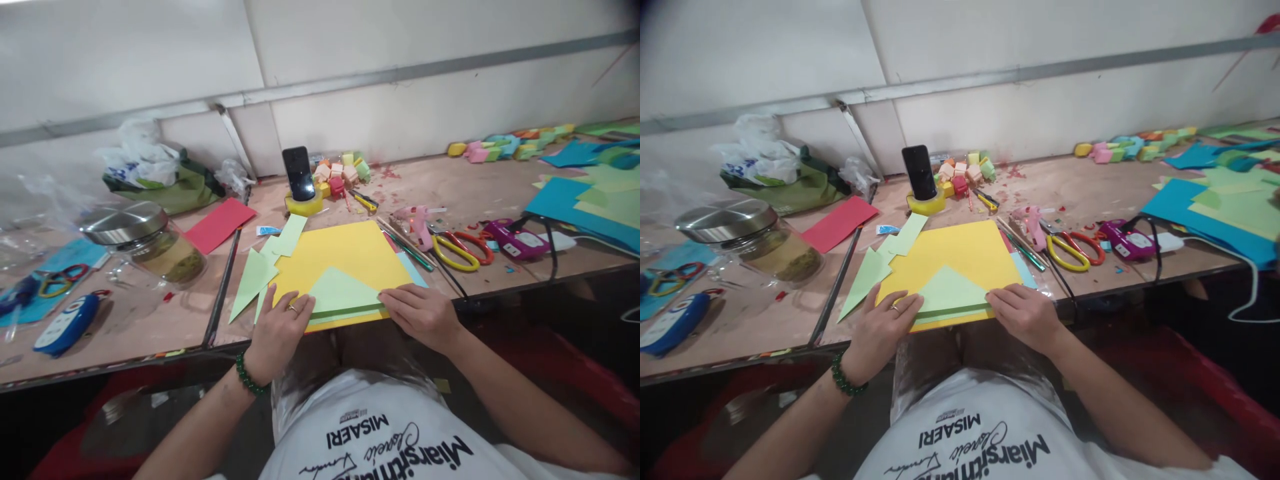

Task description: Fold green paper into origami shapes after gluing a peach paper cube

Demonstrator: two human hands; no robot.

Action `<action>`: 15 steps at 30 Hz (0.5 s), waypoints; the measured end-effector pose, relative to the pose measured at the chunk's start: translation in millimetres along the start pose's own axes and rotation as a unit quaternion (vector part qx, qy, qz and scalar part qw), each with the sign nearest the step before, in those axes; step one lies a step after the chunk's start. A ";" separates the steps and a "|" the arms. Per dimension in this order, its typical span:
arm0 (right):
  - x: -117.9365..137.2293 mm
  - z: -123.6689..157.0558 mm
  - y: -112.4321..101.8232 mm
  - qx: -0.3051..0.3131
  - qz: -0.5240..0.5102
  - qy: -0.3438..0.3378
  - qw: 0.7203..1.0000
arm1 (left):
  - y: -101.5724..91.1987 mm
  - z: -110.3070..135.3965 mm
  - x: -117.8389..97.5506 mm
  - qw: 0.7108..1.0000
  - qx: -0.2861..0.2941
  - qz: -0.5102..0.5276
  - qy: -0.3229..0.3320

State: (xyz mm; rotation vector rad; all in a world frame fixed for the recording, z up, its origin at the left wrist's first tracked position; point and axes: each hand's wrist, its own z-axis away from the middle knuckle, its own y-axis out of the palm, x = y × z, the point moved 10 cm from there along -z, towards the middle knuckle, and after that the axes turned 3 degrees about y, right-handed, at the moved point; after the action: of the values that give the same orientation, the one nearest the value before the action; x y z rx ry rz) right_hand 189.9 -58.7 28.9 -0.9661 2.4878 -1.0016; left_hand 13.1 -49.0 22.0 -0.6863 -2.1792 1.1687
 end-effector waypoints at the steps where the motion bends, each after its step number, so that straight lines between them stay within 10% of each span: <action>1: -2.1 -0.4 0.0 0.005 0.001 0.004 1.000 | -0.5 3.0 4.2 1.000 0.007 -0.003 -0.006; 8: -7.7 -0.3 -2.8 0.003 0.017 0.006 1.000 | -14.4 9.4 45.6 0.987 0.066 0.107 -0.096; 15: -24.3 -24.7 -26.6 -0.090 -0.001 0.049 0.995 | 8.7 -38.9 93.7 0.905 0.131 0.329 -0.235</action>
State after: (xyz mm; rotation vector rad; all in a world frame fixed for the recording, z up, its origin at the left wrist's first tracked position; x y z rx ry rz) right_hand 208.5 -43.9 65.6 -0.9929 2.6981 -0.8555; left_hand -25.0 39.6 54.6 -1.1645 -2.1433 2.1193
